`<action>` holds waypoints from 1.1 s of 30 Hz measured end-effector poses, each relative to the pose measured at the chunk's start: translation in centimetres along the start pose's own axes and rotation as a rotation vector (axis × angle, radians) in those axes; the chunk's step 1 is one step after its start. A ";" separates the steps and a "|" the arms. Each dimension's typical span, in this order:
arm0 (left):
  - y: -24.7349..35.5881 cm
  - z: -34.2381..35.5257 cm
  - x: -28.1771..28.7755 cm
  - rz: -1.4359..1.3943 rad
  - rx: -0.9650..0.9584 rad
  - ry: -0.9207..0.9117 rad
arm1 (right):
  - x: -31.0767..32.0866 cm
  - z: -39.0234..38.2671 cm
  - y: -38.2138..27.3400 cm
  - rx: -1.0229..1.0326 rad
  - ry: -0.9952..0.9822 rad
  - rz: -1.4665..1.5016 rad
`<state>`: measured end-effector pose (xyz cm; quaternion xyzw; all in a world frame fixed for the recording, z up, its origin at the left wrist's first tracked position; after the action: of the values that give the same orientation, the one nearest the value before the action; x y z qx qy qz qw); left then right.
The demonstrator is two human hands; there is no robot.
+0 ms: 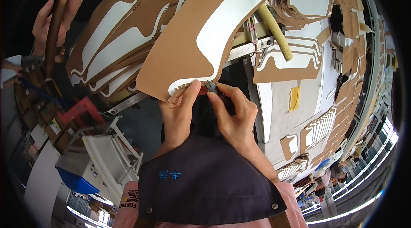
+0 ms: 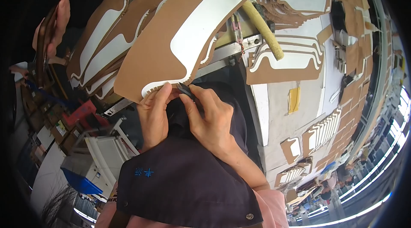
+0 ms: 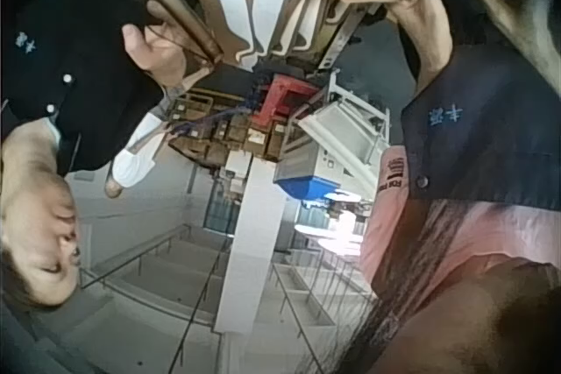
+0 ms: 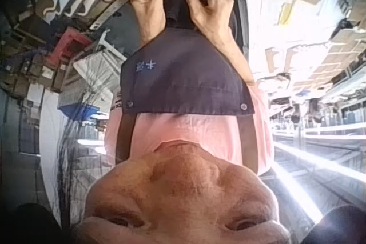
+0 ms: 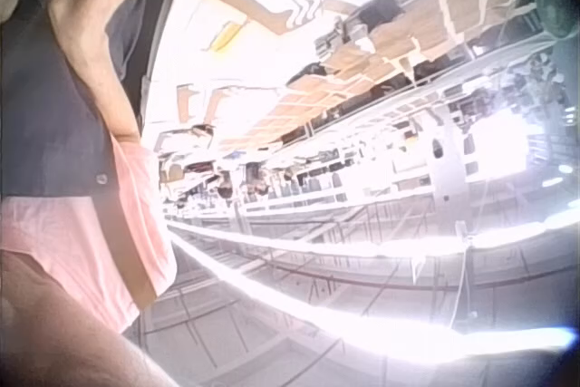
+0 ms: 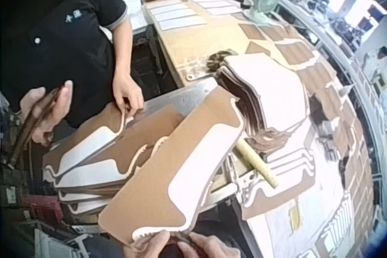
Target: Trimming and finishing the edges of leather pieces using a knife and a hammer.
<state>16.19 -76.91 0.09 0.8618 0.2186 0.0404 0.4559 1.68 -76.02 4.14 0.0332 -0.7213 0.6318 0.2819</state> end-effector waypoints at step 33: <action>0.0 0.8 0.6 0.007 0.086 -0.003 | 4.6 1.4 5.6 -0.460 0.350 0.247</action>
<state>16.91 -77.28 -0.39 0.8814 0.2166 0.0312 0.4187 -4.91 -74.83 1.15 -0.2288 -0.7844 0.4776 0.3229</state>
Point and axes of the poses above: each hand's wrist, its own z-axis towards the middle knuckle, its own x-axis out of the back of the hand, y = z × x, the point moved 7 cm from there along z, towards the middle knuckle, and after that the axes turned 11 degrees about y, right-handed, at the moved point
